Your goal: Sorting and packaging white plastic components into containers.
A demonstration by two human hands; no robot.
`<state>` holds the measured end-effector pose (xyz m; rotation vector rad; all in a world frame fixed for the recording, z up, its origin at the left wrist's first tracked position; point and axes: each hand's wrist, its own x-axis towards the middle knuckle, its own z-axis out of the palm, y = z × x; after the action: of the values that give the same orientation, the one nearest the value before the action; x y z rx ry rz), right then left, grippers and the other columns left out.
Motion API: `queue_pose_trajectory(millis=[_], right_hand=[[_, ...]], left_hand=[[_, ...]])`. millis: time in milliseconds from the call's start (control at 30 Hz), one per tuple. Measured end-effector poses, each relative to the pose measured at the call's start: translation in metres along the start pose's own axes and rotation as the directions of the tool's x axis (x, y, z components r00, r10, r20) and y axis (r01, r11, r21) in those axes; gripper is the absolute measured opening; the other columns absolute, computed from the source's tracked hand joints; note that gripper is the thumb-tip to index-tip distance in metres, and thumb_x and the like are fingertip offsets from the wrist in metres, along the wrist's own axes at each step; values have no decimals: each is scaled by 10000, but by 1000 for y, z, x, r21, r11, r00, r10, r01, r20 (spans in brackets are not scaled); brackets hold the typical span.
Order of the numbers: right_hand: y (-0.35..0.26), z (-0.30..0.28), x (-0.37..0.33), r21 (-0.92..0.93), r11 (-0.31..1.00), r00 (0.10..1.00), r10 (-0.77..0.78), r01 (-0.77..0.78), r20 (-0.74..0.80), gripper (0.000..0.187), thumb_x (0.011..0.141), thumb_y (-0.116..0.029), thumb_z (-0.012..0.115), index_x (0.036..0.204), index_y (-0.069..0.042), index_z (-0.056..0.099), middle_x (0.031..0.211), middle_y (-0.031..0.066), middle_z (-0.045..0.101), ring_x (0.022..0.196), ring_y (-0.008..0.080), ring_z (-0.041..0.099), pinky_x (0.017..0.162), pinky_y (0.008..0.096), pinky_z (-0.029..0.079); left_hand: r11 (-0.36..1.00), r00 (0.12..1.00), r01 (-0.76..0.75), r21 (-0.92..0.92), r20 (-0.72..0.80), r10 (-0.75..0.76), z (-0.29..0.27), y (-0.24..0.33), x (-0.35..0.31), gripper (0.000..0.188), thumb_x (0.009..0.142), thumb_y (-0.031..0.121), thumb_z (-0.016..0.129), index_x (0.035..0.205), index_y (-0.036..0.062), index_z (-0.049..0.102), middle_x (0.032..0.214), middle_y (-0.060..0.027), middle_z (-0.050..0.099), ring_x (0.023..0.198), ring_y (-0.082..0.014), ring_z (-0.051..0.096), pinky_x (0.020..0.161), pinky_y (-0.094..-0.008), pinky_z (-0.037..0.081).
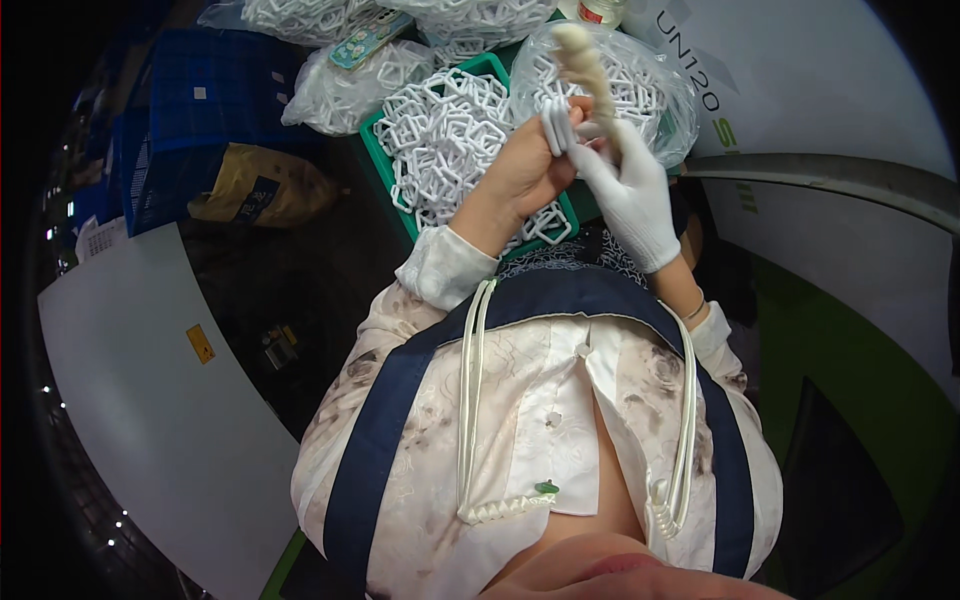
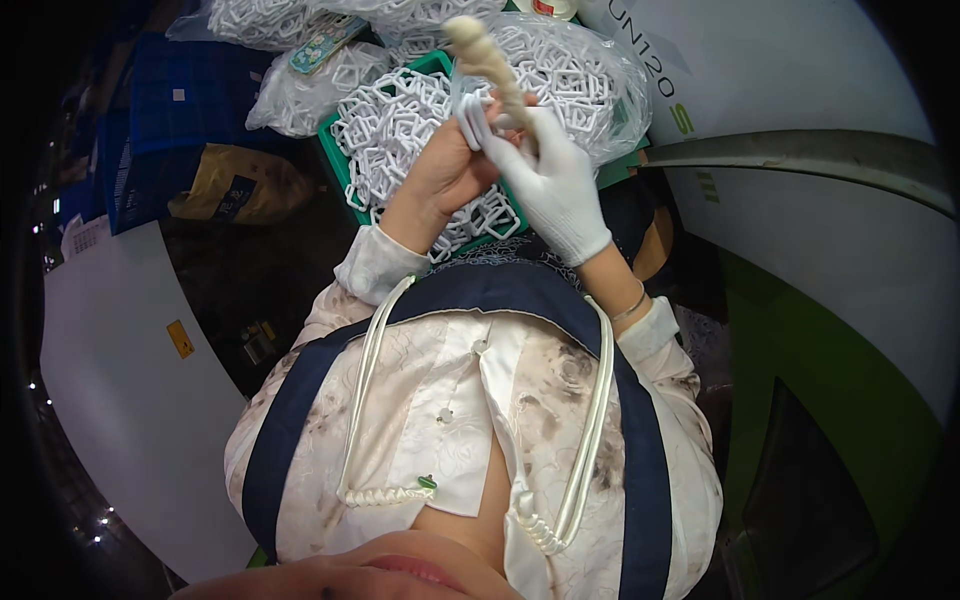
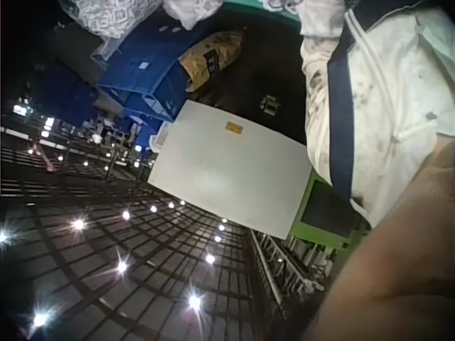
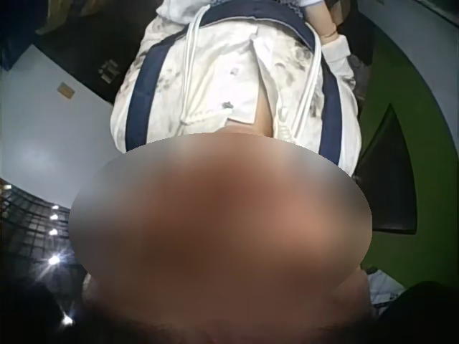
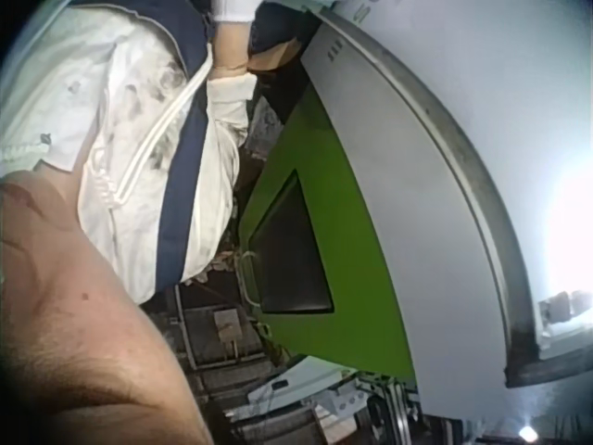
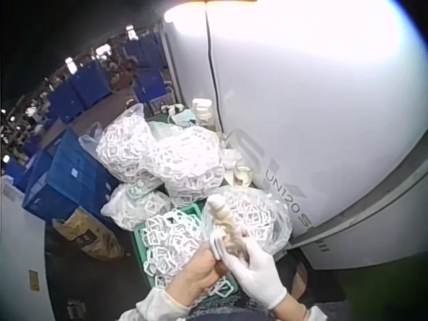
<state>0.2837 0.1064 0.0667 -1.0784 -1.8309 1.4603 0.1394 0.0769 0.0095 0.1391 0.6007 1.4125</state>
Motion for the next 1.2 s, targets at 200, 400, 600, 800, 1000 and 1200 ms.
queue_pose_trajectory(millis=[200, 400, 600, 800, 1000, 1200], right_hand=[[24, 3, 10, 212, 976, 998, -36, 46, -54, 187, 978, -183, 604, 1044, -8, 610, 817, 63, 613, 730, 86, 545, 683, 262, 456], [-1, 5, 4, 91, 988, 989, 120, -127, 84, 210, 949, -182, 656, 1074, -14, 640, 854, -31, 581, 745, 24, 482, 659, 198, 399], [11, 5, 4, 90, 988, 992, 126, -128, 26, 199, 912, -164, 685, 1016, -2, 636, 792, -29, 559, 720, 38, 473, 652, 213, 408], [-17, -39, 1, 53, 990, 880, -91, 130, -465, 90, 942, -100, 623, 969, -14, 622, 748, -14, 532, 576, 5, 420, 498, 192, 346], [8, -49, 19, -159, 973, 849, -224, 167, -479, 174, 951, -139, 656, 1024, 18, 639, 860, 9, 602, 746, 59, 536, 671, 212, 443], [97, -57, 22, -75, 974, 922, 176, -214, -344, 298, 1006, -275, 577, 1080, 6, 644, 741, -44, 524, 621, 38, 453, 563, 210, 371]], left_hand=[[994, 996, 7, -105, 87, 2, 11, -1, -7, 362, 1020, 132, 514, 1344, -25, 473, 1315, -180, 577, 1278, -271, 539, 1113, -404, 443], [991, 995, -64, 115, -69, 72, 17, -3, -6, 402, 1072, 192, 393, 1403, -34, 420, 1418, -209, 508, 1288, -275, 533, 1122, -413, 432], [992, 997, 2, 128, -72, 7, 15, -6, -10, 424, 1077, 219, 376, 1430, -15, 400, 1414, -203, 512, 1286, -279, 534, 1124, -422, 427], [716, 799, -552, 429, 23, 602, 33, 42, -16, 308, 1042, 136, 473, 1322, 8, 456, 1196, -132, 602, 1093, -222, 609, 994, -362, 495], [263, 628, -631, 730, 280, 726, 13, 34, 13, 498, 868, 151, 719, 1284, 37, 471, 1044, -90, 570, 928, -207, 575, 894, -358, 479], [-518, 705, -130, 845, 446, 551, -33, 32, 15, 724, 749, 120, 787, 1394, 70, 462, 1320, -155, 451, 1223, -374, 428, 1061, -485, 343]])
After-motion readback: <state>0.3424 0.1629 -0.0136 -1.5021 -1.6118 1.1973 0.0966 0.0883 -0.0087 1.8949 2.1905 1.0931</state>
